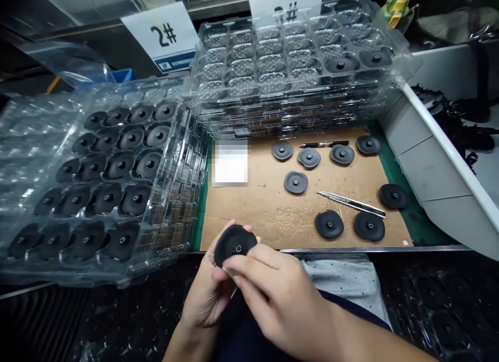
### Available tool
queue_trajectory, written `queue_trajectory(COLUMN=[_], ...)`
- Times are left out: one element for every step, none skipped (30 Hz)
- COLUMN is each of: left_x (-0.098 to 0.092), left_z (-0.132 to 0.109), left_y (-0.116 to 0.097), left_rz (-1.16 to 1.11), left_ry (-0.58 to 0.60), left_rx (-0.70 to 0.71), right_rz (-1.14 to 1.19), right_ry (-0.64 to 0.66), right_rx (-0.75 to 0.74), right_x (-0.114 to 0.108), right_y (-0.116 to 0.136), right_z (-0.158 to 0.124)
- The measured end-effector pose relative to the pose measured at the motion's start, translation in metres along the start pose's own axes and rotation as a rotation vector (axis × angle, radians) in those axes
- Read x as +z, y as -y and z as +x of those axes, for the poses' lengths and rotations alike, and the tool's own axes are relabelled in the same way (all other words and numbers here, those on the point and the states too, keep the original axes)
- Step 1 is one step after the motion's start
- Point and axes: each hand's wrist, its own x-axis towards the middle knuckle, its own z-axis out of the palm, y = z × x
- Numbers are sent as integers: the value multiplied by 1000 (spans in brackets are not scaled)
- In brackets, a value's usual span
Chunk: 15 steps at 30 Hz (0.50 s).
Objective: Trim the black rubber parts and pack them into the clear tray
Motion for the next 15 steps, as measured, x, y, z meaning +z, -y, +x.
queue_trajectory(left_x=[1, 3, 4, 6, 8, 10, 10, 10, 10, 9, 9, 9, 10, 12, 15], left_z=[1, 2, 3, 4, 5, 6, 6, 6, 7, 7, 7, 7, 7, 8, 8], left_y=[0, 1, 2, 2, 2, 2, 0, -1, -3, -4, -5, -5, -5, -5, -4], left_rz=[-3, -3, 0, 9, 21, 33, 41, 43, 37, 27, 15, 7, 11, 24, 40], left_ry=[-1, 0, 3, 3, -5, -8, -9, -7, -1, 7, 14, 10, -6, -21, -28], left_rx=[8, 12, 14, 11, 4, -2, -6, -13, -21, -29, -34, -42, -57, -74, -96], right_rz=[14, 7, -20, -56, -83, -93, -82, -58, -35, -26, -44, -89, -153, -228, -297], right_ry=[36, 36, -1, -58, -109, -141, -135, -93, -36, 5, 17, 0, -38, -87, -131], right_rx=[37, 61, 57, 26, -23, -77, -116, -132, -120, -80, -29, 22, 61, 73, 42], right_x=[-3, -5, -7, -8, -8, -9, -10, -11, -13, -15, -19, -22, -25, -28, -30], right_y=[0, 0, -1, -2, -4, -5, -6, -8, -9, -10, -10, -11, -11, -12, -13], right_z=[-1, 0, 3, 5, 6, 6, 4, 0, -6, -11, -16, -19, -20, -18, -14])
